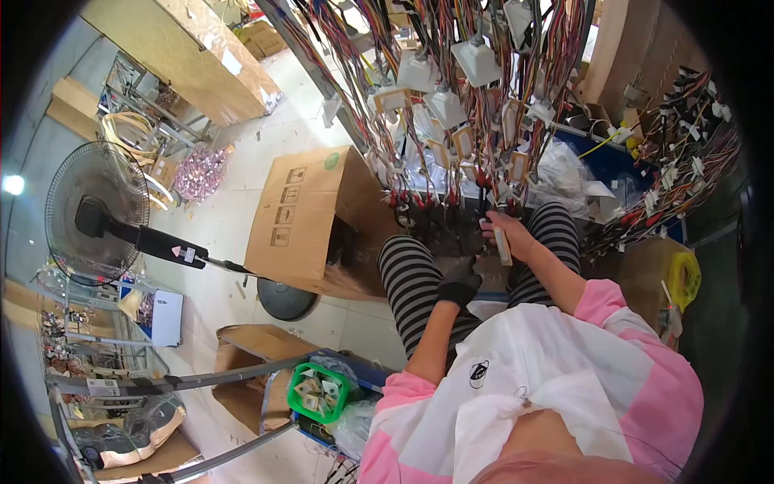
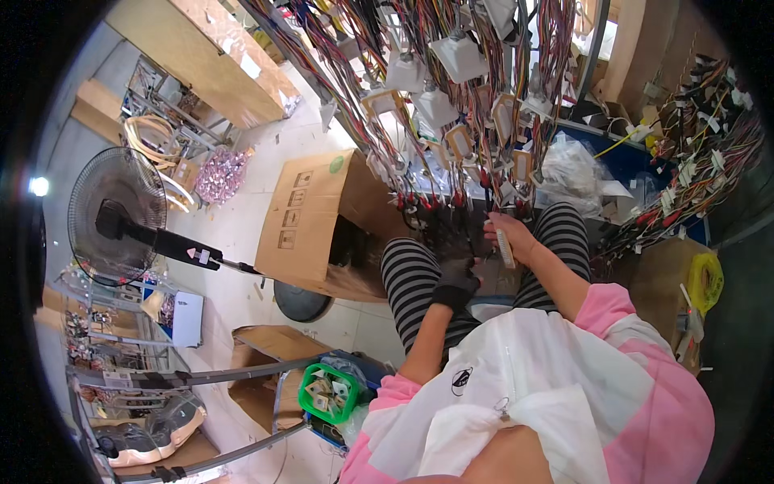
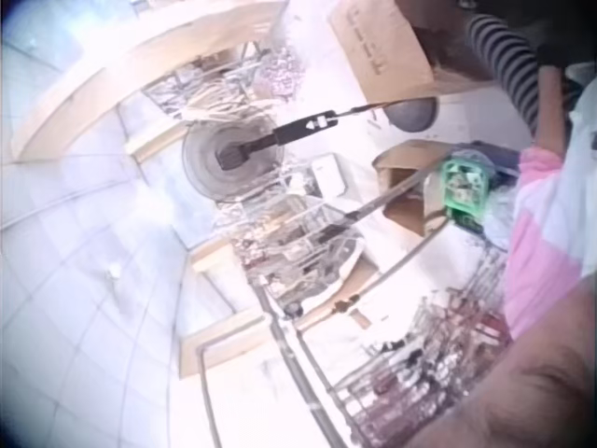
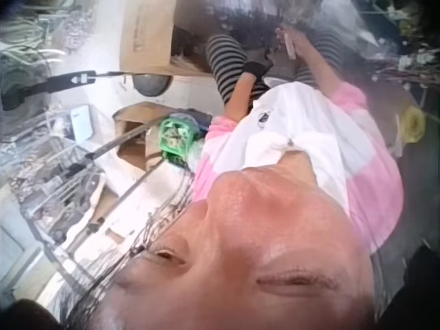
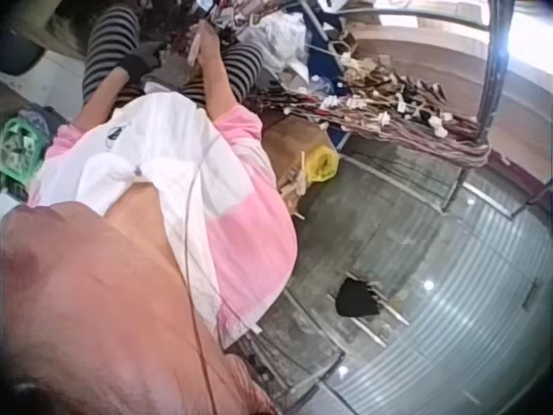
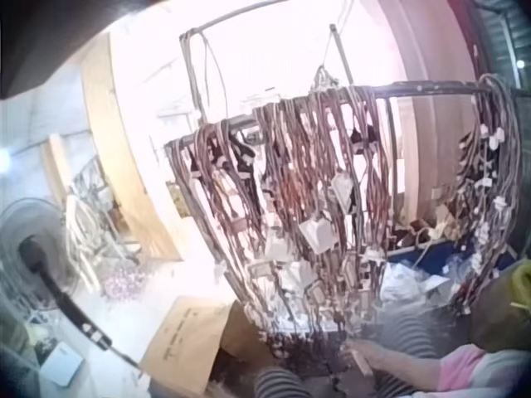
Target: Inspecting and sorting electrical wire harnesses hanging from a rack.
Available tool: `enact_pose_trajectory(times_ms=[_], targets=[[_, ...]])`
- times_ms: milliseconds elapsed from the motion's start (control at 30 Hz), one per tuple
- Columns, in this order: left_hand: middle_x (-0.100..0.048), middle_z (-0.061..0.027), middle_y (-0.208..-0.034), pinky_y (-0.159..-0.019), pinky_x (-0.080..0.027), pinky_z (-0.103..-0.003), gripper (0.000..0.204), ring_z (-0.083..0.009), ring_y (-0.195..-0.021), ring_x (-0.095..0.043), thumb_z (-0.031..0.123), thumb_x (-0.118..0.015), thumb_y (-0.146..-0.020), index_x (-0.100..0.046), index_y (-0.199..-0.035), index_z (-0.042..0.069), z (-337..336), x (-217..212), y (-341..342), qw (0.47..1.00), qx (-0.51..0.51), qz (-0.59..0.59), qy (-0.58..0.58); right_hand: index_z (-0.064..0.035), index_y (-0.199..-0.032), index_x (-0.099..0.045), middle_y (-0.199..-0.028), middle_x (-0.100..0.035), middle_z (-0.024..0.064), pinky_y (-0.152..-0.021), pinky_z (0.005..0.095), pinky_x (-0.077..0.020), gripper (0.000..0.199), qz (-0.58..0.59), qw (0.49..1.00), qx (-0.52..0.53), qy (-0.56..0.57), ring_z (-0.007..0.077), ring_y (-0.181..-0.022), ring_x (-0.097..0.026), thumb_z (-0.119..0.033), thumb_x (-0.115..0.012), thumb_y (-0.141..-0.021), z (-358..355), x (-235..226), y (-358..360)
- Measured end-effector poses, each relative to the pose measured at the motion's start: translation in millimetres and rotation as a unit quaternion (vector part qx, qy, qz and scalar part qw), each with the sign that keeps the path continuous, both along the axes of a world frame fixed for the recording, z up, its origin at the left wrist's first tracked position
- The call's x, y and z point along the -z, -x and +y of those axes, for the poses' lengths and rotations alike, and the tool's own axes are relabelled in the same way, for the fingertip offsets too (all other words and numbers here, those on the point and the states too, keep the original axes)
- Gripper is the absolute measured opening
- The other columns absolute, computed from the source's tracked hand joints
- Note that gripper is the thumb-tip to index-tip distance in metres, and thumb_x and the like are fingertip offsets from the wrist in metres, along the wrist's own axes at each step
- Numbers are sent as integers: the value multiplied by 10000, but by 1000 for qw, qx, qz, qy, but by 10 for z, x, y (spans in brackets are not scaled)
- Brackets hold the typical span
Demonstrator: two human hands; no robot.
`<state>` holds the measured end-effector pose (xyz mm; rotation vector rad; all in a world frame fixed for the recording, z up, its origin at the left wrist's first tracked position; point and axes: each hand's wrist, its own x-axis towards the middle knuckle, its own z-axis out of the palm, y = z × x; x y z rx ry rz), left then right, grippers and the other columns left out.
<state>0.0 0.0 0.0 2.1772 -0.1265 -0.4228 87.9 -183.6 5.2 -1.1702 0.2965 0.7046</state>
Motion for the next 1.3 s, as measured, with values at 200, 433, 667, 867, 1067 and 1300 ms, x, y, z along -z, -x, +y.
enact_pose_trajectory(times_ms=[200,433,667,867,1067,1300], targets=[[-624,-68,-789,-664,-445,-263,300,-127,-656,-558,229,-576,-874,-592,-1081,13,258,-1826,177,896,-26,-13,442,-27,-1202,-523,-1066,-614,107,-908,367,-411,449,-352,889,21,293,263,-1054,-552,-187,-639,-799,-334,405,194],[-499,-267,-1096,-839,-413,-453,748,-378,-929,-523,638,-311,-872,-546,-1151,-15,66,-3083,231,576,442,-162,668,-73,-889,-614,-994,-619,82,-928,401,-376,165,-553,665,-14,501,305,-1049,-527,-35,-623,-728,-582,-396,466],[-642,-231,-876,-803,-460,-429,610,-392,-769,-588,389,-289,-960,-642,-922,-107,-570,-3448,442,357,226,-233,876,-88,-882,-599,-1010,-588,68,-996,471,-284,171,-525,621,0,581,302,-1126,-475,-27,-600,-722,-902,-114,591],[-546,-239,-1076,-800,-441,-420,611,-345,-917,-556,546,-401,-896,-640,-921,-16,-160,-2888,-345,688,432,-331,479,-80,-871,-589,-1000,-589,72,-991,474,-289,175,-527,638,11,561,304,-1133,-472,-29,-598,-703,-732,-221,445],[-497,-80,-910,-768,-409,-262,293,-154,-824,-491,227,-614,-843,-483,-991,10,612,-2466,-1313,817,-319,-270,397,-91,-834,-595,-970,-596,62,-988,470,-286,143,-514,643,28,567,286,-1107,-486,-18,-583,-711,-874,-58,416],[-381,-150,-1085,-866,-418,-342,693,-245,-984,-455,284,-846,-596,-432,-1068,-9,588,-2174,-2023,829,-358,-422,77,-89,-817,-588,-952,-596,62,-984,464,-287,129,-506,651,34,564,279,-1097,-491,-22,-582,-707,-845,-23,339]])
